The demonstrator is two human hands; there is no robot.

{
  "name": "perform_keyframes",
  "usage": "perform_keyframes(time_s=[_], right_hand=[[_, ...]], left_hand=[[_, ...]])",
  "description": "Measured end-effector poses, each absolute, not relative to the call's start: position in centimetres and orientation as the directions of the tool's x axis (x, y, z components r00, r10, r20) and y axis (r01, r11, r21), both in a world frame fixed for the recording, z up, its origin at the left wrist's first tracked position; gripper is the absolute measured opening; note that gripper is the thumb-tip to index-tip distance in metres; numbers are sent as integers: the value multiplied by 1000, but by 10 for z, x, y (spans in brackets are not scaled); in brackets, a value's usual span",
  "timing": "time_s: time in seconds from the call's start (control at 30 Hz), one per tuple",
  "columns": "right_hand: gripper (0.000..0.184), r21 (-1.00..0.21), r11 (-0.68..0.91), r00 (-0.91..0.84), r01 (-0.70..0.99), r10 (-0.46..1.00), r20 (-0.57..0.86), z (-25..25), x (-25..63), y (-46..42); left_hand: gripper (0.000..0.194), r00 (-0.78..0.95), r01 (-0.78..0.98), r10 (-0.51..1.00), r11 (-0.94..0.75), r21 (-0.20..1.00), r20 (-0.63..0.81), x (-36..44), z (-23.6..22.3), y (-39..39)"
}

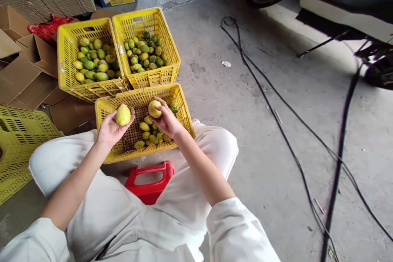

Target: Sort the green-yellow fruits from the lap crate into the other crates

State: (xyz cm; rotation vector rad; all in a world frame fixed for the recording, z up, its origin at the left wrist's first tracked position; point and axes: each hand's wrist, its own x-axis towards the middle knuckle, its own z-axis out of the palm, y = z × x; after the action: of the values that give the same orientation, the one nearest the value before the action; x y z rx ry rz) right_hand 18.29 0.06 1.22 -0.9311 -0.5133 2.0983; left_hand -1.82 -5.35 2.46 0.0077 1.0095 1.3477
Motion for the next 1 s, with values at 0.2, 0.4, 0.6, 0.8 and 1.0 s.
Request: perform_keyframes(time_s=[0.2, 0.4, 0.6, 0.8, 1.0], right_hand=[[67, -638, -606, -505, -475, 781, -367, 18, 184, -2], [61, -660, -622, -504, -422, 766, -399, 15, 183, -6], [56, -662, -677, -597, -321, 687, -414, 9, 182, -8], [66, -621, -680, -586, -390, 703, -402, 11, 183, -7], [55, -622, -709, -508, -332, 690, -515, 13, 179, -11]], left_hand=[[35, -107, -709, 888, 247, 661, -447, -25, 14, -54], [23, 127, -588, 714, 613, 527, -689, -23, 12, -53], [44, 96, -632, 737, 565, 531, -669, -20, 14, -55], [59, 56, -579, 861, 440, 686, -505, -28, 6, -57], [25, -57, -542, 752, 529, 653, -657, -23, 2, -51]])
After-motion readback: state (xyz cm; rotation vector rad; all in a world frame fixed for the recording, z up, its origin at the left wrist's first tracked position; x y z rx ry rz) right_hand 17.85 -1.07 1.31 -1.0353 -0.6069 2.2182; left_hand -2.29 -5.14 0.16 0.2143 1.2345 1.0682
